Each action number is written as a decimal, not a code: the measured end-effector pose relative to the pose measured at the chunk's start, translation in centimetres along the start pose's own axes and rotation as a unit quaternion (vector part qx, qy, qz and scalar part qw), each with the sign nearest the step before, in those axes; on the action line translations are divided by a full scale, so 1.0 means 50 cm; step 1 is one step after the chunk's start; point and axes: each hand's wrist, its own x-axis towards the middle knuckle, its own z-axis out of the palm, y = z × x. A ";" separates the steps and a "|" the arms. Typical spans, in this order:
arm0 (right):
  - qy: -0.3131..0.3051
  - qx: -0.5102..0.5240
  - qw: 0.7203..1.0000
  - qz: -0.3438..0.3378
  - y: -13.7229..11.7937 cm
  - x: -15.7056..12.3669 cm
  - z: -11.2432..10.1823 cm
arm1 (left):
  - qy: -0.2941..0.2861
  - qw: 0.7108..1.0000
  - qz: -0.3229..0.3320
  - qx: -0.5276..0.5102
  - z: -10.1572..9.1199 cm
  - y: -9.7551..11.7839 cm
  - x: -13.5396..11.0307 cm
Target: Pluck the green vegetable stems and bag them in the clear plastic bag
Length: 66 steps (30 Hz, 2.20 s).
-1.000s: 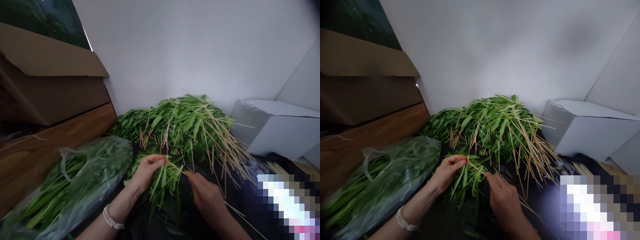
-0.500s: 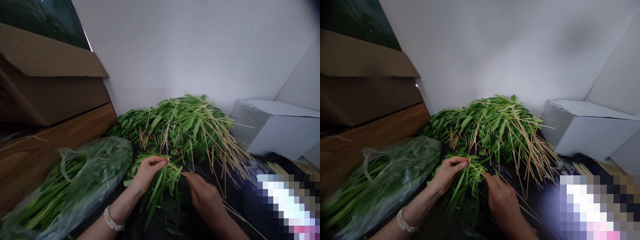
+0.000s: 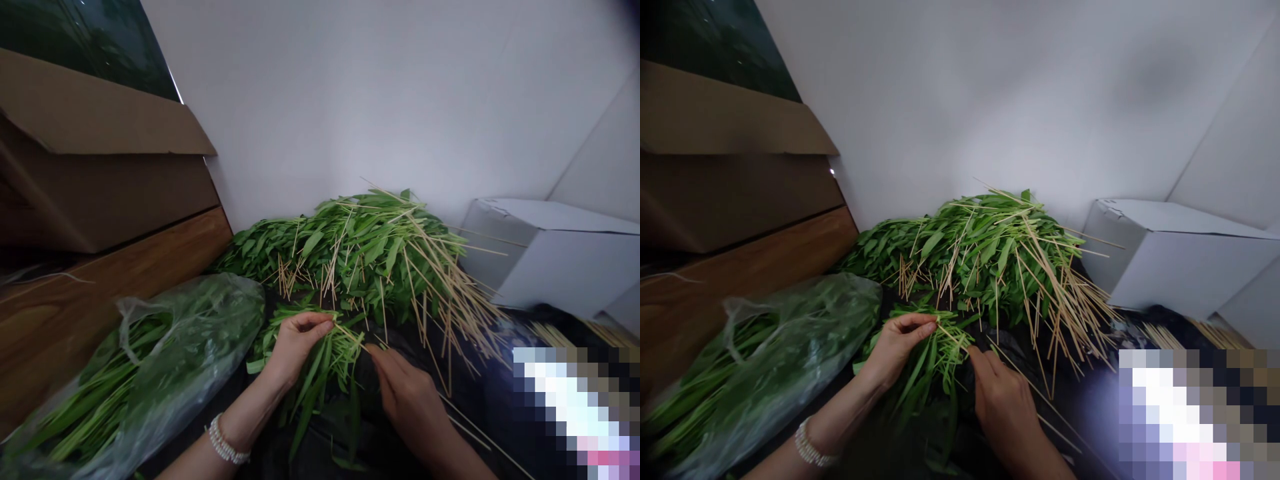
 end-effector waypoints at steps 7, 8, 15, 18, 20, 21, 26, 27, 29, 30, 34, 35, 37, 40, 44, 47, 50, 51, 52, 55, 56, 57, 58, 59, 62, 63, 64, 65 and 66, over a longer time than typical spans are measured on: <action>0.000 0.000 1.000 0.006 -0.009 0.001 0.003 | 0.004 0.998 0.034 0.058 0.004 -0.004 -0.006; 0.000 0.004 1.000 0.008 -0.009 0.001 0.004 | 0.007 0.997 0.044 0.068 0.005 -0.004 -0.007; 0.017 0.045 0.999 0.011 -0.005 0.004 0.005 | -0.029 0.997 0.064 0.043 0.003 0.014 -0.008; 0.027 0.065 0.997 0.012 -0.005 0.003 0.004 | -0.037 0.998 0.026 0.035 -0.001 0.018 -0.007; 0.030 0.075 0.997 0.020 -0.006 0.003 0.004 | -0.036 0.999 -0.007 0.025 -0.001 0.015 -0.007; 0.031 0.079 0.996 0.022 -0.006 0.004 0.004 | -0.035 0.999 -0.019 0.017 -0.001 0.013 -0.007; 0.015 0.085 0.996 0.024 -0.008 0.003 0.006 | -0.036 0.999 -0.035 0.009 0.000 0.014 -0.007; 0.013 0.084 0.996 0.024 -0.007 0.002 0.007 | -0.034 0.999 -0.033 0.014 0.000 0.016 -0.007; 0.013 0.084 0.996 0.022 -0.006 0.000 0.010 | -0.032 0.999 -0.033 0.024 0.000 0.020 -0.007; 0.014 0.085 0.996 0.021 -0.005 -0.001 0.012 | -0.031 0.999 -0.033 0.027 0.000 0.022 -0.007; 0.019 0.088 0.996 0.013 -0.005 -0.004 0.019 | -0.051 0.997 -0.046 0.032 0.005 0.018 -0.013; 0.020 0.089 0.996 0.011 -0.006 -0.004 0.020 | -0.067 0.996 -0.047 0.035 0.008 0.016 -0.016; 0.022 0.090 0.996 0.010 -0.007 -0.004 0.021 | -0.101 0.993 -0.046 0.041 0.014 0.011 -0.023; 0.024 0.090 0.996 0.012 -0.009 -0.003 0.020 | -0.116 0.992 -0.041 0.039 0.022 0.007 -0.030; 0.027 0.091 0.995 0.010 -0.012 -0.002 0.019 | -0.136 0.990 0.008 0.045 0.026 0.005 -0.031; 0.029 0.093 0.995 0.004 -0.016 -0.001 0.020 | -0.162 0.984 0.041 0.060 0.025 0.003 -0.031; 0.037 0.098 0.994 -0.006 -0.017 0.004 0.012 | -0.172 0.983 0.025 0.058 0.021 0.002 -0.030; 0.045 0.103 0.994 -0.004 -0.015 0.006 0.006 | -0.167 0.984 0.019 0.059 0.019 0.003 -0.029; 0.056 0.106 0.993 0.005 -0.012 0.010 -0.002 | -0.161 0.985 0.017 0.065 0.016 0.005 -0.028; 0.097 0.102 0.986 0.090 0.002 0.021 -0.034 | -0.135 0.984 0.039 0.107 0.010 0.011 -0.022; 0.109 0.097 0.981 0.126 0.007 0.025 -0.045 | -0.132 0.982 0.053 0.128 0.008 0.012 -0.020; 0.122 0.094 0.975 0.158 0.011 0.028 -0.055 | -0.133 0.977 0.068 0.152 0.006 0.012 -0.018; 0.134 0.095 0.969 0.183 0.013 0.031 -0.064 | -0.135 0.971 0.087 0.177 0.005 0.010 -0.016; 0.143 0.099 0.964 0.204 0.014 0.033 -0.071 | -0.139 0.962 0.110 0.207 0.003 0.007 -0.015; 0.145 0.134 0.947 0.252 0.010 0.038 -0.084 | -0.182 0.901 0.211 0.332 -0.001 -0.006 -0.014; 0.141 0.147 0.942 0.265 0.008 0.039 -0.086 | -0.199 0.869 0.246 0.380 -0.003 -0.010 -0.015; 0.137 0.155 0.939 0.273 0.007 0.040 -0.087 | -0.213 0.836 0.274 0.424 -0.004 -0.014 -0.016; 0.135 0.157 0.939 0.274 0.006 0.040 -0.087 | -0.224 0.806 0.294 0.462 -0.005 -0.017 -0.018; 0.136 0.152 0.942 0.268 0.007 0.040 -0.087 | -0.226 0.782 0.306 0.494 -0.005 -0.021 -0.019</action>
